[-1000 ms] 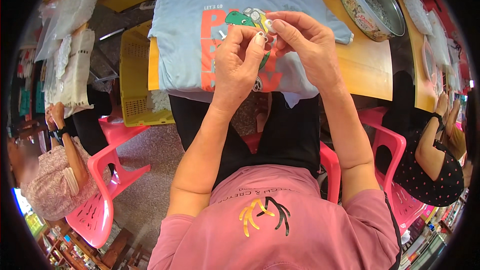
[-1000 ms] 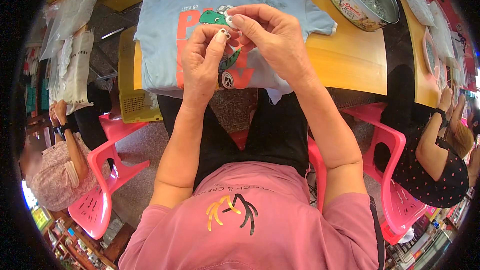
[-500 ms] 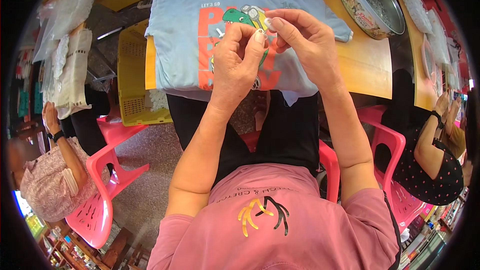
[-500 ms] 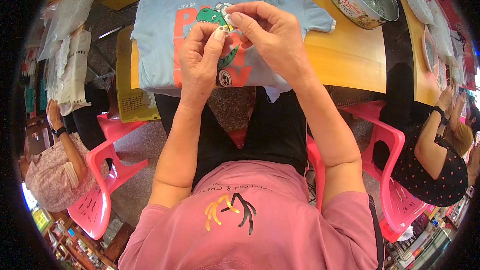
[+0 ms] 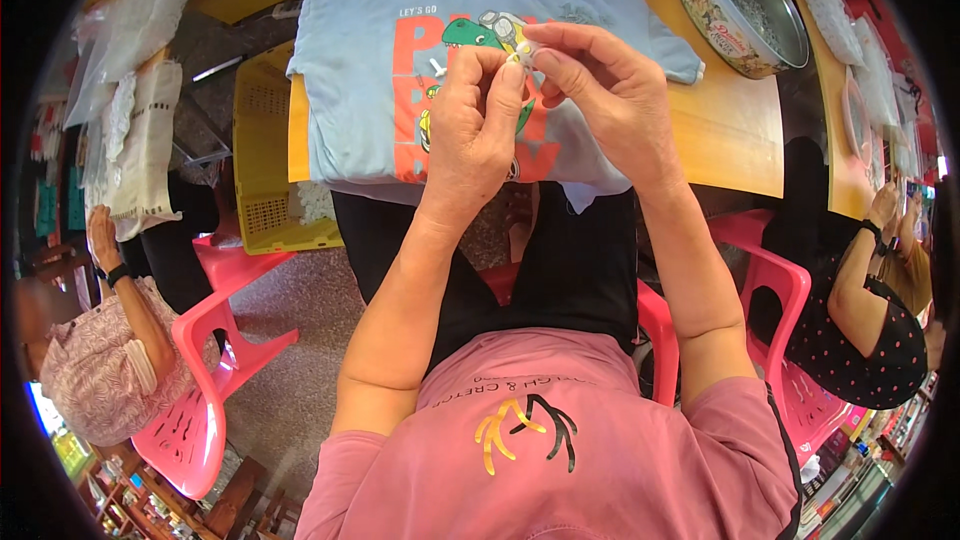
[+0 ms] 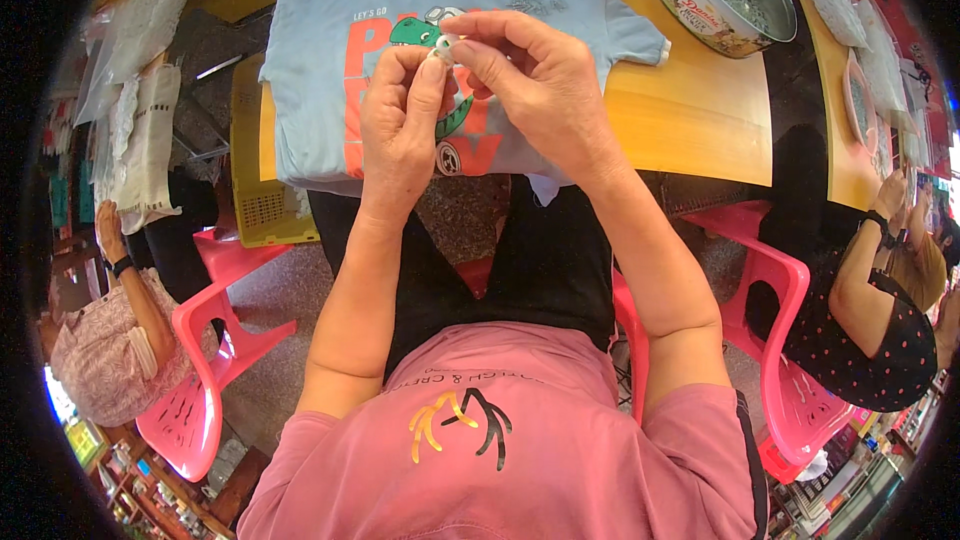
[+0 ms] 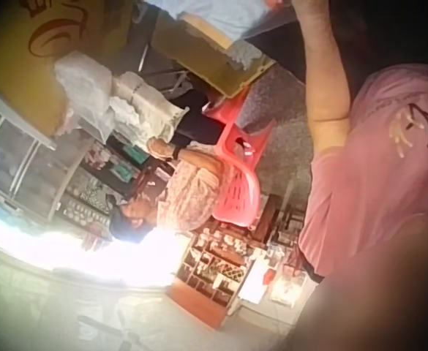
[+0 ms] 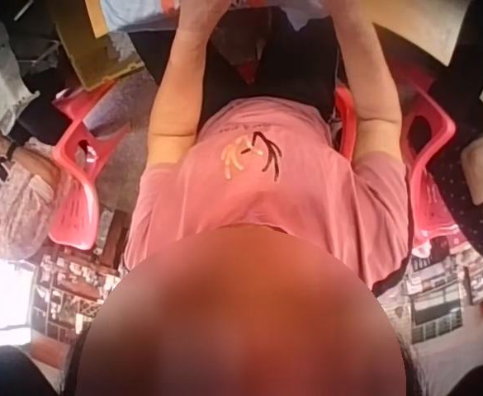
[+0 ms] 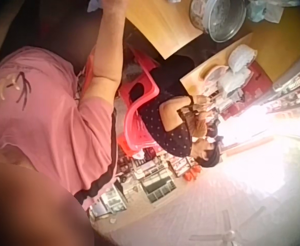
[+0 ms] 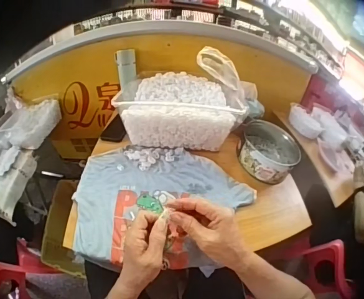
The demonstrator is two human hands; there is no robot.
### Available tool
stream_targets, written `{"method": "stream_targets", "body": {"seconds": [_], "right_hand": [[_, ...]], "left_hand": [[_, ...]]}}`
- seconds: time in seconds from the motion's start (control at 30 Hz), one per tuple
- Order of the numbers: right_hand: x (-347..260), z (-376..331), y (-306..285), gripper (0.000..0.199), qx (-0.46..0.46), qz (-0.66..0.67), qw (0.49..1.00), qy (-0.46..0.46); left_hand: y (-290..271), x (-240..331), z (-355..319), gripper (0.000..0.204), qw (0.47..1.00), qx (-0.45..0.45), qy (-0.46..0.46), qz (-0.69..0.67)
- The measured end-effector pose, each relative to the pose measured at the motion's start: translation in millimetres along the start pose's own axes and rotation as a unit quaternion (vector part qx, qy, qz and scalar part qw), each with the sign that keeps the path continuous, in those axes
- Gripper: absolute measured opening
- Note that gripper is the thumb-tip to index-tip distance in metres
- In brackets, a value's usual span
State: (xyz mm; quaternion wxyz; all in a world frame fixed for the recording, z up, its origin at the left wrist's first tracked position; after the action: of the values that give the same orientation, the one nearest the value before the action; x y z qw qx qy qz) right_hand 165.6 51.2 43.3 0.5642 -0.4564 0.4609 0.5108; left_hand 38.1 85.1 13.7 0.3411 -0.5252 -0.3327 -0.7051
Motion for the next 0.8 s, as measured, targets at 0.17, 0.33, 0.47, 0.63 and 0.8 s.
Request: {"method": "stream_targets", "body": {"seconds": [0.17, 0.33, 0.47, 0.63, 0.8], "right_hand": [[-1.7, 0.4, 4.0, 0.020, 0.001, -0.018, 1.000, 0.000], [-0.2, 1.5, 5.0, 0.020, 0.005, -0.009, 1.000, -0.008], [3.7, 0.7, 5.2, 0.020, 0.013, 0.042, 0.999, 0.017], [1.7, 1.1, 2.8, 0.021, 0.006, 0.061, 0.998, 0.030], [0.5, 2.5, 8.3, 0.023, -0.049, 0.061, 0.996, 0.034]], "left_hand": [[-4.1, 2.2, -0.8, 0.010, 1.000, 0.008, 0.011, -0.002], [-0.8, 2.4, -0.7, 0.010, 1.000, 0.001, -0.004, -0.029], [1.8, 5.3, -2.0, 0.012, 1.000, -0.004, 0.011, -0.025], [2.1, 5.1, -2.0, 0.013, 0.999, -0.009, 0.019, -0.024], [-0.2, 5.8, -4.8, 0.013, 0.999, -0.010, 0.032, -0.018]]}}
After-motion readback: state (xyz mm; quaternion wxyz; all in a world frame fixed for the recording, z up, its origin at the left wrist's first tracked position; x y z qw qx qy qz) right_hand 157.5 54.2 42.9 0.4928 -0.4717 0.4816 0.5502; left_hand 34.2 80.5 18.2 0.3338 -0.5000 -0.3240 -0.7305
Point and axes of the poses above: each hand's wrist, its own z-axis towards the middle knuckle, its own y-axis out of the palm, x = y × z, the point moved 9 cm from there along z, towards the middle knuckle, and after that the axes turned 9 degrees about -x, right-handed, at the moved point
